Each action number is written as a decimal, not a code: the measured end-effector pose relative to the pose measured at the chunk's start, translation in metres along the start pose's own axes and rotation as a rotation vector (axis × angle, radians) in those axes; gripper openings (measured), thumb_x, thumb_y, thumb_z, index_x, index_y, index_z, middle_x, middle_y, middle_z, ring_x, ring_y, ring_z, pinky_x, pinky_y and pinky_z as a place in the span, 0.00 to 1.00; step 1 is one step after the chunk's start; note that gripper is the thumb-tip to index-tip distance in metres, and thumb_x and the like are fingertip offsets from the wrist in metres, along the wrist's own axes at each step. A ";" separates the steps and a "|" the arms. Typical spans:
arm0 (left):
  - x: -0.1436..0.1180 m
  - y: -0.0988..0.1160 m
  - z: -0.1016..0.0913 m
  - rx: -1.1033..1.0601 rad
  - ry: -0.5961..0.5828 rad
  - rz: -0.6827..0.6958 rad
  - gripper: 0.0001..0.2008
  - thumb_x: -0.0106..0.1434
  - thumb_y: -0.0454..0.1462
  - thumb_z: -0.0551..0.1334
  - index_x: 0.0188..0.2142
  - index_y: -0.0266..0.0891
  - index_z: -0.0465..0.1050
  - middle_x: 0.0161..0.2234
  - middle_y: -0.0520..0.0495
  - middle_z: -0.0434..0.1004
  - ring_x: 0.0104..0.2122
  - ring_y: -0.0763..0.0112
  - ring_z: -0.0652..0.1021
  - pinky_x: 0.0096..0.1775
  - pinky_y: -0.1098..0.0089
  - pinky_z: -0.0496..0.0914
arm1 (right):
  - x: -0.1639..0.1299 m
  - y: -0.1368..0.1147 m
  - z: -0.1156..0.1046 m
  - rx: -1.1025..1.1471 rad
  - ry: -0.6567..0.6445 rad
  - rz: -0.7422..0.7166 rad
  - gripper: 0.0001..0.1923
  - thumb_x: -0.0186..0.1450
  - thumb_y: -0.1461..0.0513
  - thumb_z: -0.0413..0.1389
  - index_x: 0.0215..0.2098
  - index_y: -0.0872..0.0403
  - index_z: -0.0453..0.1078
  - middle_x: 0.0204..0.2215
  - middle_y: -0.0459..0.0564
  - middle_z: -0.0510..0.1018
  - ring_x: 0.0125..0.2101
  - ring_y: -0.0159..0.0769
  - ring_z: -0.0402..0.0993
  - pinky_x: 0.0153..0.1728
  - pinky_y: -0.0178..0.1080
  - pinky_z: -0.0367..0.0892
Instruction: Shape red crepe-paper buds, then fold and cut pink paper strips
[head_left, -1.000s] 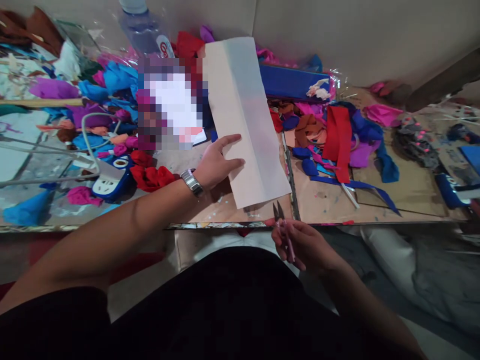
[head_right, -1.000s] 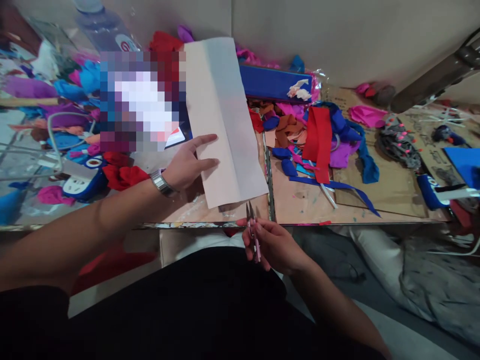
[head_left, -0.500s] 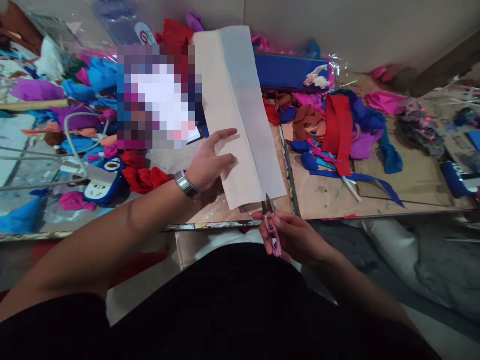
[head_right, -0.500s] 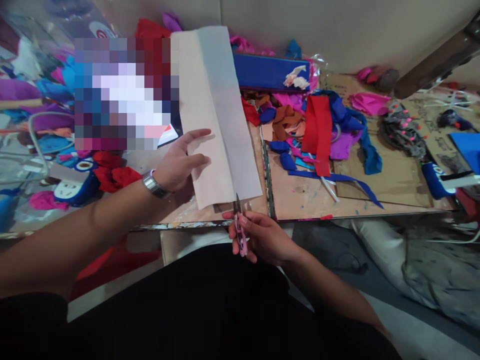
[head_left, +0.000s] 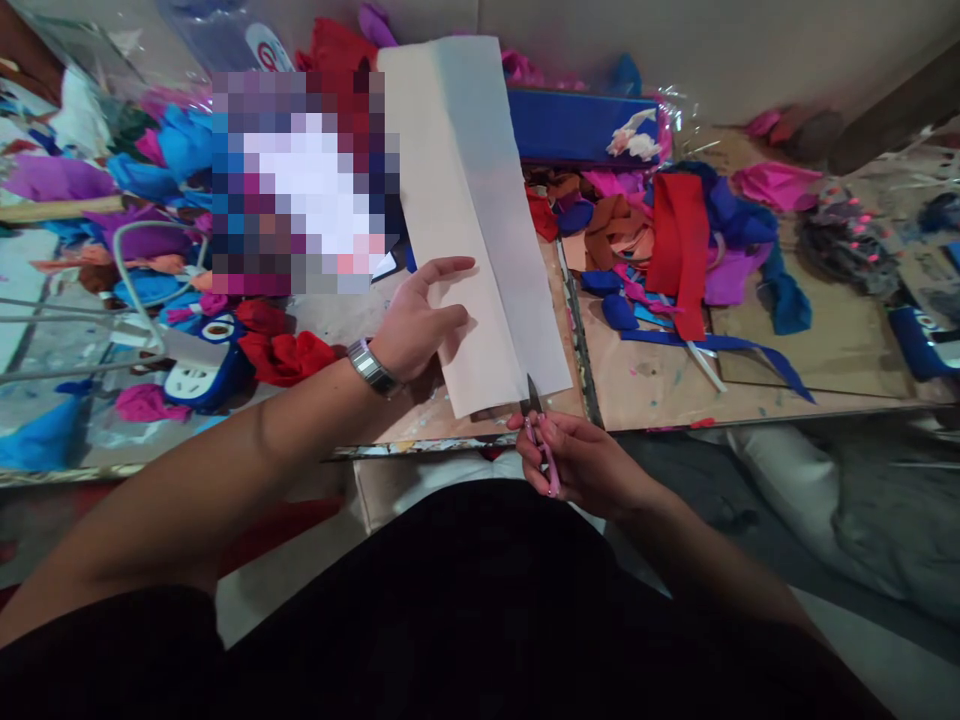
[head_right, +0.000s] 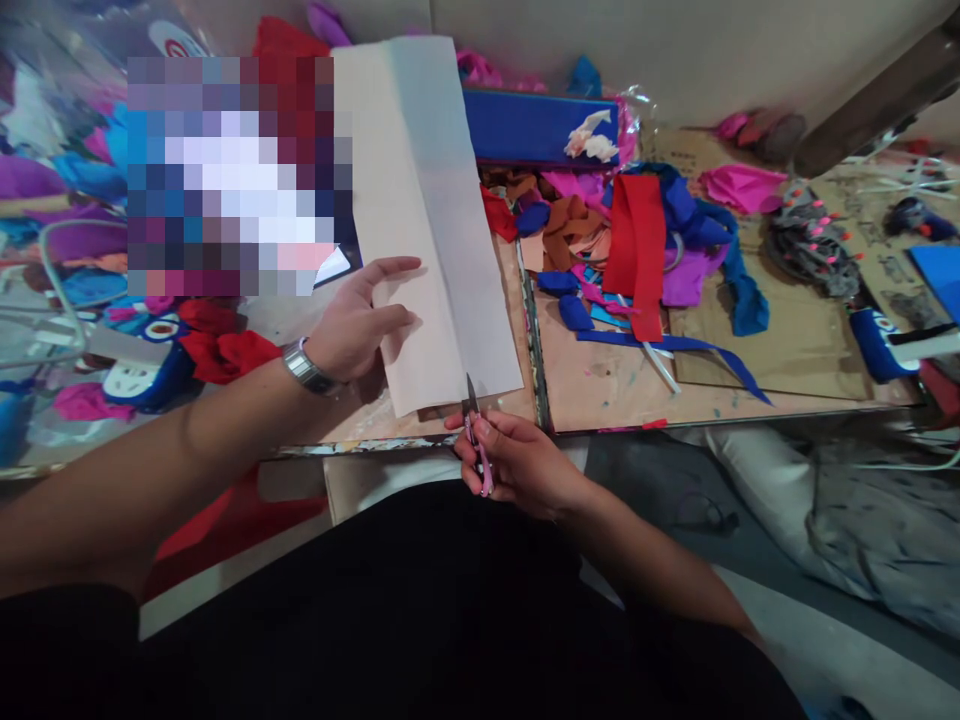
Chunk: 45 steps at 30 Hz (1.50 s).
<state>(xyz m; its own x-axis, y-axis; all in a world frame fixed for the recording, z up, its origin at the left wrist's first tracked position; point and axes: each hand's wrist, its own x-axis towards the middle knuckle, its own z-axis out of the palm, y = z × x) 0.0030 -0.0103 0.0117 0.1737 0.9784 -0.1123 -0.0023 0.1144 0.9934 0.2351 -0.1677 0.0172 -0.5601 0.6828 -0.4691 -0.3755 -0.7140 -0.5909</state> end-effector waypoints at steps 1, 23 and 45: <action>0.000 0.000 0.000 0.001 0.000 -0.002 0.32 0.52 0.28 0.67 0.59 0.44 0.76 0.62 0.44 0.75 0.48 0.53 0.83 0.48 0.55 0.81 | 0.000 0.000 0.000 0.000 -0.005 -0.003 0.19 0.74 0.49 0.62 0.53 0.54 0.73 0.33 0.44 0.69 0.24 0.26 0.72 0.16 0.26 0.51; 0.001 -0.003 -0.002 0.010 0.003 0.003 0.32 0.53 0.27 0.67 0.59 0.44 0.76 0.63 0.45 0.74 0.48 0.54 0.83 0.49 0.57 0.81 | 0.003 0.000 0.004 0.025 -0.007 0.002 0.18 0.73 0.50 0.63 0.50 0.54 0.71 0.32 0.44 0.71 0.24 0.27 0.73 0.15 0.25 0.49; -0.002 0.001 0.001 -0.004 0.013 0.003 0.34 0.51 0.29 0.67 0.59 0.43 0.74 0.62 0.43 0.74 0.44 0.54 0.83 0.49 0.52 0.81 | 0.005 -0.002 0.010 0.025 0.032 -0.082 0.22 0.73 0.49 0.63 0.56 0.56 0.76 0.37 0.51 0.82 0.21 0.26 0.73 0.11 0.26 0.52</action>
<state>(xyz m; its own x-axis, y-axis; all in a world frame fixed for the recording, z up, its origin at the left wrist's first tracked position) 0.0038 -0.0126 0.0131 0.1613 0.9808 -0.1100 -0.0063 0.1125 0.9936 0.2254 -0.1644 0.0225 -0.5029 0.7432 -0.4413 -0.4374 -0.6591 -0.6118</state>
